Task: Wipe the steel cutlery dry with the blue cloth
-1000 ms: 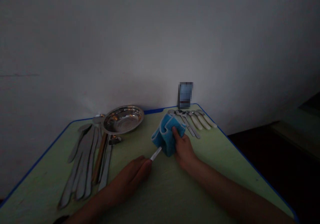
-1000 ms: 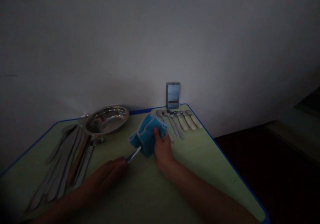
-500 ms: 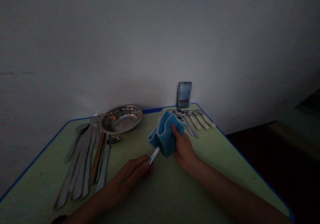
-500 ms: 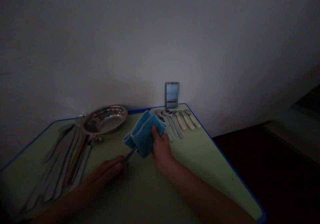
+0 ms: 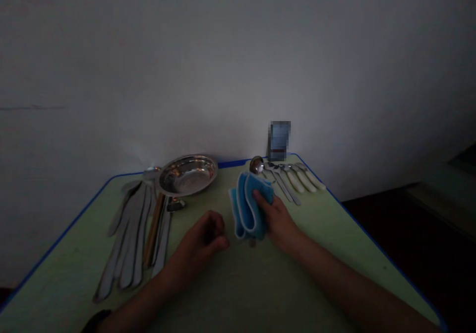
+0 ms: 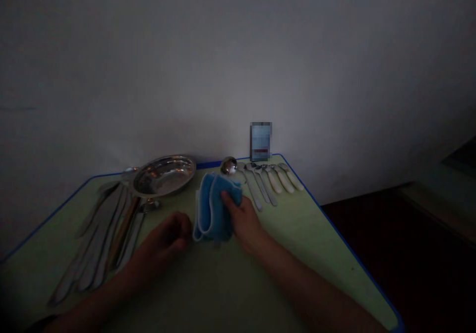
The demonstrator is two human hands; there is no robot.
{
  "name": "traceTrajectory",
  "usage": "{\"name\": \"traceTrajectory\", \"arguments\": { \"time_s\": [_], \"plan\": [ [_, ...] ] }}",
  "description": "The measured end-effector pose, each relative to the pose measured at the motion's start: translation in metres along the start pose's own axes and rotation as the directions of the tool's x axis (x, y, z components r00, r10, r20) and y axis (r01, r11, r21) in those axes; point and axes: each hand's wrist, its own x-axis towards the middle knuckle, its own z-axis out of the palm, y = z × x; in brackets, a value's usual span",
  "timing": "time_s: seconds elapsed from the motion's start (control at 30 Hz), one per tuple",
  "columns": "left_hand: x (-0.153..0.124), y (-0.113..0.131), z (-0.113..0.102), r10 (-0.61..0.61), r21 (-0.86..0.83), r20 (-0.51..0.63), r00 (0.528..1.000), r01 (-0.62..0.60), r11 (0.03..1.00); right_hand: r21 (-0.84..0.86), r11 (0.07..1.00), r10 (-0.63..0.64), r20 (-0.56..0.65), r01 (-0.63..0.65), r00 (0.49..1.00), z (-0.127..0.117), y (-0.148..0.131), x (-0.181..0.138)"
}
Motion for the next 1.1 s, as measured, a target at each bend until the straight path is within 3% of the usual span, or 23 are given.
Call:
{"name": "traceTrajectory", "arguments": {
  "time_s": [0.07, 0.17, 0.27, 0.37, 0.43, 0.73, 0.93, 1.1],
  "plan": [
    [0.000, 0.000, -0.002, 0.018, -0.065, -0.064, 0.998, -0.022, 0.998, -0.233, 0.971, 0.104, 0.175, -0.061, 0.979, -0.009, -0.011, 0.001],
    [0.000, 0.002, -0.003, 0.003, -0.155, -0.158, 0.987, -0.028, 0.988, -0.596, 0.799, 0.215, 0.399, 0.075, 0.891, -0.020, -0.026, -0.001],
    [0.000, 0.004, -0.004, 0.021, -0.286, -0.150, 0.989, -0.063, 0.956, -0.701, 0.694, 0.361, 0.533, 0.161, 0.765, -0.025, -0.034, -0.003],
    [-0.001, 0.005, -0.002, 0.075, -0.386, -0.007, 0.997, -0.072, 0.920, -0.719, 0.683, 0.440, 0.548, 0.132, 0.711, -0.027, -0.037, -0.003],
    [-0.003, 0.005, -0.001, 0.089, -0.399, 0.027, 0.996, -0.070, 0.914, -0.710, 0.699, 0.471, 0.553, 0.092, 0.687, -0.031, -0.039, -0.002],
    [-0.003, 0.000, -0.002, 0.127, -0.291, -0.170, 0.977, -0.172, 0.941, -0.739, 0.669, 0.566, 0.440, -0.076, 0.697, -0.072, -0.061, 0.007],
    [-0.002, 0.001, -0.004, 0.106, -0.302, -0.225, 0.968, -0.173, 0.938, -0.783, 0.623, 0.545, 0.428, -0.006, 0.721, -0.077, -0.066, 0.008],
    [-0.003, 0.002, -0.012, 0.131, 0.021, -0.255, 0.958, -0.130, 0.991, -0.771, 0.633, 0.513, 0.491, 0.076, 0.704, -0.065, -0.058, 0.007]
  ]
}}
